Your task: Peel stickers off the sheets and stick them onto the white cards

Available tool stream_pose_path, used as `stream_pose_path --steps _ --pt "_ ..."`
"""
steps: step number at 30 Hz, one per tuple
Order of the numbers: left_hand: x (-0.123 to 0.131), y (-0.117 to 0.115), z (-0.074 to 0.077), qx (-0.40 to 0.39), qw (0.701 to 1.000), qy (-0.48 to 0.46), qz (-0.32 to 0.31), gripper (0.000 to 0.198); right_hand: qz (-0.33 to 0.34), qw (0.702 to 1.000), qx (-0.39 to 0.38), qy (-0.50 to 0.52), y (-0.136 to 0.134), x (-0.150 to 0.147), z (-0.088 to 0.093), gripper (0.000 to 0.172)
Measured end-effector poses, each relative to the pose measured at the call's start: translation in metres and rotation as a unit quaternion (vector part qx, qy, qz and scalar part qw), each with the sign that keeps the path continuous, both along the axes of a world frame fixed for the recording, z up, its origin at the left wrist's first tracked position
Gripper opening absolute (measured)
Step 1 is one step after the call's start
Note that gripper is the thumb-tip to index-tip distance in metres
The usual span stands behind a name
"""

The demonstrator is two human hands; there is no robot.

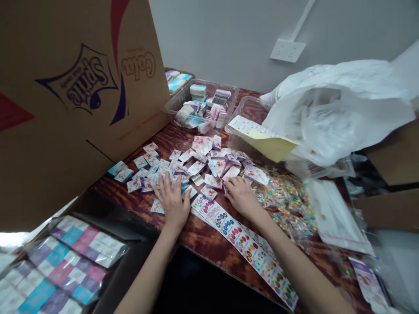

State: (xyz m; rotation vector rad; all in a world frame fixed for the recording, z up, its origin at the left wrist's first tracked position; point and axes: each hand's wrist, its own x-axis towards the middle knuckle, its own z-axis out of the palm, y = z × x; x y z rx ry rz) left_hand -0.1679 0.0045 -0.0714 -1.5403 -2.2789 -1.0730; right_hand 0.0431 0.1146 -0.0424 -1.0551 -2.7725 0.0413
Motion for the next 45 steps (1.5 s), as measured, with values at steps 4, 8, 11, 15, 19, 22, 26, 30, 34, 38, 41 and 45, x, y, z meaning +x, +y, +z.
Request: stream_pose_path --steps 4,8,11,15,19,22,26,30,34,38,41,45 --pt "0.035 -0.006 0.013 0.042 0.985 -0.071 -0.153 0.031 -0.028 0.989 -0.062 0.131 -0.013 0.022 0.006 0.03" --pt "0.062 -0.009 0.021 -0.003 0.951 -0.16 -0.266 0.02 -0.073 0.905 -0.208 0.364 -0.031 0.036 0.012 0.033" --pt "0.072 -0.011 0.022 -0.039 0.935 -0.21 -0.283 0.016 -0.136 0.783 -0.313 0.52 -0.044 0.043 0.004 0.032" --pt "0.073 -0.018 0.019 -0.086 0.928 -0.197 -0.304 0.015 -0.22 0.715 -0.331 0.575 -0.061 0.056 -0.017 0.036" --pt "0.071 -0.025 0.014 -0.125 0.912 -0.133 -0.369 0.014 -0.34 0.806 -0.198 0.442 -0.09 0.079 -0.024 0.034" --pt "0.072 -0.024 0.01 -0.173 0.87 -0.053 -0.459 0.037 -0.301 0.906 -0.154 0.254 -0.118 0.088 -0.02 0.021" --pt "0.077 -0.017 0.003 -0.227 0.835 0.032 -0.5 0.064 -0.234 0.953 -0.157 0.111 -0.135 0.083 -0.018 0.035" --pt "0.083 -0.012 -0.004 -0.212 0.857 0.038 -0.469 0.058 -0.225 0.955 -0.162 0.106 -0.115 0.083 -0.023 0.02" --pt "0.086 -0.012 -0.008 -0.185 0.873 0.029 -0.451 0.054 -0.227 0.943 -0.198 0.142 -0.088 0.084 -0.02 0.013" --pt "0.086 -0.013 -0.014 -0.17 0.876 0.02 -0.451 0.054 -0.22 0.937 -0.236 0.133 -0.083 0.076 -0.012 0.013" --pt "0.085 -0.015 -0.017 -0.157 0.877 0.011 -0.453 0.055 -0.224 0.941 -0.232 0.099 -0.085 0.069 -0.011 0.018" --pt "0.085 -0.017 -0.017 -0.147 0.876 0.011 -0.459 0.056 -0.257 0.905 -0.318 0.119 -0.078 0.067 -0.015 0.012"
